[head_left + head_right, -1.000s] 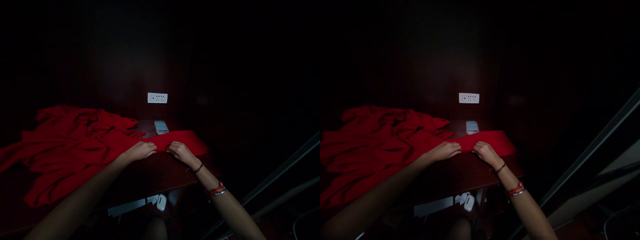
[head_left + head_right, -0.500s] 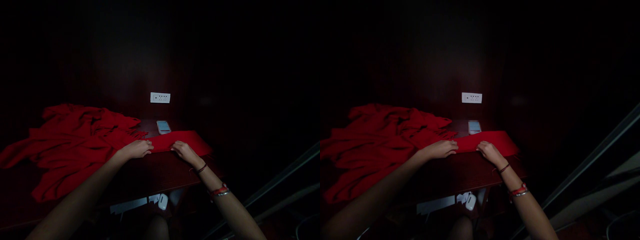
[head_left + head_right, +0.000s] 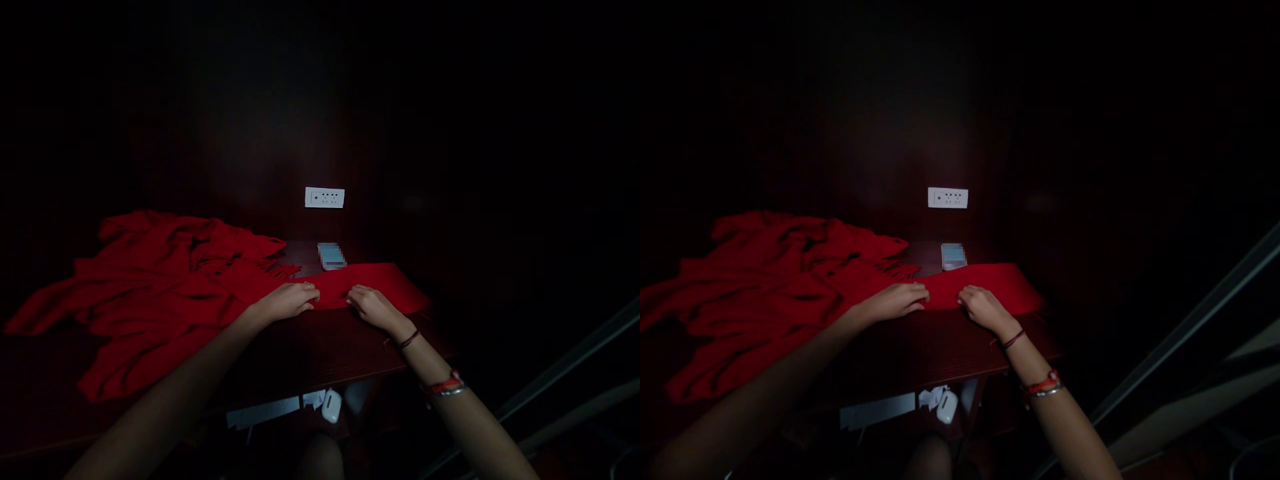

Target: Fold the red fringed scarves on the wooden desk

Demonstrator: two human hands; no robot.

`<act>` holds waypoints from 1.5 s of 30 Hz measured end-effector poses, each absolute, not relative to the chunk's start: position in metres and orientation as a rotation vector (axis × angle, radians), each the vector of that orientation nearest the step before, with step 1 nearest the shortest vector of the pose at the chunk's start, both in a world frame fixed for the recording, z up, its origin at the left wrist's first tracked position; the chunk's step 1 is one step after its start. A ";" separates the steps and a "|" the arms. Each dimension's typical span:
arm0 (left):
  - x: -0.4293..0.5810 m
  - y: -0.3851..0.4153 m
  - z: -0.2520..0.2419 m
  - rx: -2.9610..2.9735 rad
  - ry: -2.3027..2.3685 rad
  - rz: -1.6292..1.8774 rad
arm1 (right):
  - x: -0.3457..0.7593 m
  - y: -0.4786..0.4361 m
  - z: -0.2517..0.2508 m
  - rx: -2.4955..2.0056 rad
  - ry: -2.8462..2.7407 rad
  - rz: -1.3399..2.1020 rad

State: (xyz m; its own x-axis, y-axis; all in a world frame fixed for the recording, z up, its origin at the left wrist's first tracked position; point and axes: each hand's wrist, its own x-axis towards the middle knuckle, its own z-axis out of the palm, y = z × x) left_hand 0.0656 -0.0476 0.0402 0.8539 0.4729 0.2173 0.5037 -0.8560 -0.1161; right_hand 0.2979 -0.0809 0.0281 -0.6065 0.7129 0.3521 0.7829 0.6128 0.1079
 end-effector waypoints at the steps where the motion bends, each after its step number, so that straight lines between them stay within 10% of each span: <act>1: 0.066 -0.046 0.038 -2.873 -0.732 -0.261 | 0.297 -0.082 0.029 -1.211 -2.569 -0.365; 45: 0.006 -0.053 0.034 -2.648 -0.876 -0.292 | 0.207 -0.081 0.027 -1.152 -2.566 -0.405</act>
State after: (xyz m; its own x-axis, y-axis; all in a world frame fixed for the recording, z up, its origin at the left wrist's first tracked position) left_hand 0.0058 -0.0533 0.0337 0.7894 0.5388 0.2941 0.6076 -0.7542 -0.2490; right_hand 0.2070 -0.0814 0.0272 -0.6339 0.6737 0.3799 0.7579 0.6390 0.1315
